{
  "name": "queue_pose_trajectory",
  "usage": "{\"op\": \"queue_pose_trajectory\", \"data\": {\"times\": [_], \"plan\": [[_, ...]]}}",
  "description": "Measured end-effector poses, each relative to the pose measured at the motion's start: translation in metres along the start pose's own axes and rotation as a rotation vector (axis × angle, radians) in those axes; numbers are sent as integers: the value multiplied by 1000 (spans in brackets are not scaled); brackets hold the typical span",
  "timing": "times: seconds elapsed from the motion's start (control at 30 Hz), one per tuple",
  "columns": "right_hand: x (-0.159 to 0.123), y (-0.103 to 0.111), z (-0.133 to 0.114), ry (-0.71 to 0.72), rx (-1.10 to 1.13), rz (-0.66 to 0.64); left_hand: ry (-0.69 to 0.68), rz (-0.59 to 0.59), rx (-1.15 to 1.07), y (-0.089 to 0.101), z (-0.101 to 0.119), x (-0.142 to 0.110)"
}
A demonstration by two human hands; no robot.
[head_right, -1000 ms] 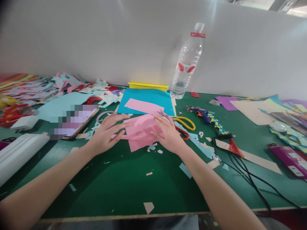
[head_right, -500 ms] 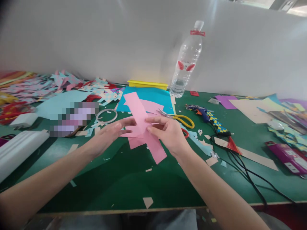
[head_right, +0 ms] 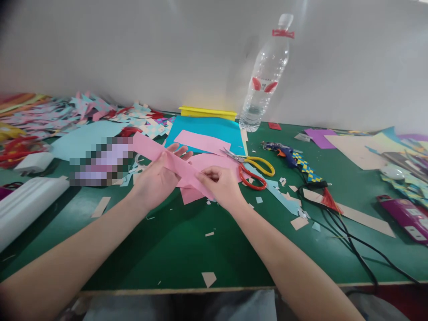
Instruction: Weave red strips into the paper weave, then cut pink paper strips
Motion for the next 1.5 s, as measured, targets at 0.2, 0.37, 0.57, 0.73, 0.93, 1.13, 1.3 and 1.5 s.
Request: {"op": "queue_pose_trajectory", "data": {"times": [0.2, 0.37, 0.57, 0.73, 0.93, 1.13, 1.3, 1.5], "plan": [[2, 4, 5, 14, -124, 12, 42, 45, 25, 9, -10, 0], [-4, 2, -6, 184, -299, 30, 64, 179, -73, 26, -19, -1], [-15, -11, -18, 358, -452, -8, 37, 256, -70, 36, -15, -3], [-15, -8, -17, 343, -349, 37, -2, 248, -149, 34, -7, -2], [-20, -11, -25, 462, -376, -8, 51, 343, -522, 32, -9, -1], [-18, -8, -31, 413, -313, 2, 116, 280, -566, 15, -5, -2], [-16, -26, -15, 130, -197, -159, 147, 114, -424, -6, -4, -6], [-22, -34, -8, 4, -198, -198, 109, 33, -341, -20, -3, -10]]}}
Point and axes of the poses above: each hand's wrist, its own x-axis towards the middle knuckle, its own y-axis out of the back of the hand, z = x × y, the point moved 7 cm from there along x, towards the middle knuckle, and after that the axes turned 10 degrees about -z, right-handed, at the moved point
